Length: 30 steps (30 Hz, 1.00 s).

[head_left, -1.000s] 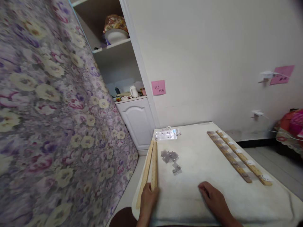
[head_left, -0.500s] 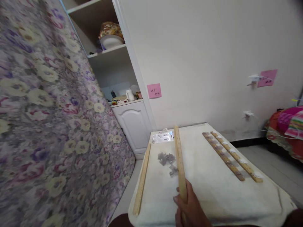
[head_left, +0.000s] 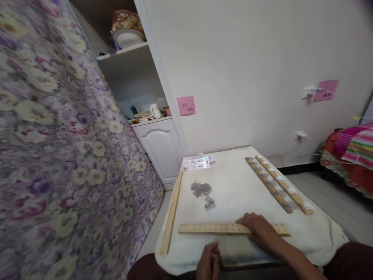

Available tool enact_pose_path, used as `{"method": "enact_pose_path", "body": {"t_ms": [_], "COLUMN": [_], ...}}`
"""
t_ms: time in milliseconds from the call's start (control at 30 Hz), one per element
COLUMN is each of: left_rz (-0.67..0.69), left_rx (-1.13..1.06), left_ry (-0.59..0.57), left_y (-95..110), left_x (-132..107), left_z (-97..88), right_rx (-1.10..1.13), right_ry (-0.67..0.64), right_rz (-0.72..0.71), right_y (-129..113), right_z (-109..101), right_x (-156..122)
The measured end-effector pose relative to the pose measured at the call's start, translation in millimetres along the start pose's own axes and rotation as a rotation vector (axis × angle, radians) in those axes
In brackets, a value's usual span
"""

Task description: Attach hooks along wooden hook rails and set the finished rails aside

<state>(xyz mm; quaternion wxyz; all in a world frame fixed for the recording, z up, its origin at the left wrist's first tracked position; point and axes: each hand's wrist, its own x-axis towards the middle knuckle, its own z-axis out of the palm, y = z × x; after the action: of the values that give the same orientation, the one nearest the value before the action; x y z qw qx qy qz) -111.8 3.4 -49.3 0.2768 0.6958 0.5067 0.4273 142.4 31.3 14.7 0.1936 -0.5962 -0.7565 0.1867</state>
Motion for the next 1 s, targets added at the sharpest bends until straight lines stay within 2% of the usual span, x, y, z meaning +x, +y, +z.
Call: {"method": "enact_pose_path", "body": {"t_ms": [167,200,267,333,467,633,833,1000], "left_rz": [0.010,0.014,0.017,0.029,0.017,-0.019,-0.050,-0.062], "left_rx": [0.158,0.219,0.333,0.405,0.471,0.487,0.450,0.418], "left_ry": [0.108,0.107,0.189,0.240,0.218,0.186,0.221,0.234], "left_y": [-0.5,-4.1,-15.6,-30.2,-53.1,-64.2,-62.2,-52.6], "left_x": [22.0,27.2,36.7,43.7,49.0,50.3,51.5,50.2], "left_z": [-41.4,-50.2,-63.9,-70.2,-67.7,-68.1,-67.0,-64.4], "right_rx": [0.111,0.134,0.158,0.159,0.134,0.109,0.074,0.117], "right_ry": [0.010,0.019,0.051,0.087,0.122,0.117,0.145,0.134], "right_rz": [-0.009,0.009,0.044,0.064,0.069,0.046,0.041,0.024], "right_y": [20.5,25.0,33.3,39.9,45.9,40.6,38.0,44.1], "right_z": [-10.5,-8.8,-2.1,6.9,19.5,11.1,-6.9,-7.6], "right_x": [1.7,0.4,-3.0,-6.4,-9.9,-7.5,-1.2,-0.8]}}
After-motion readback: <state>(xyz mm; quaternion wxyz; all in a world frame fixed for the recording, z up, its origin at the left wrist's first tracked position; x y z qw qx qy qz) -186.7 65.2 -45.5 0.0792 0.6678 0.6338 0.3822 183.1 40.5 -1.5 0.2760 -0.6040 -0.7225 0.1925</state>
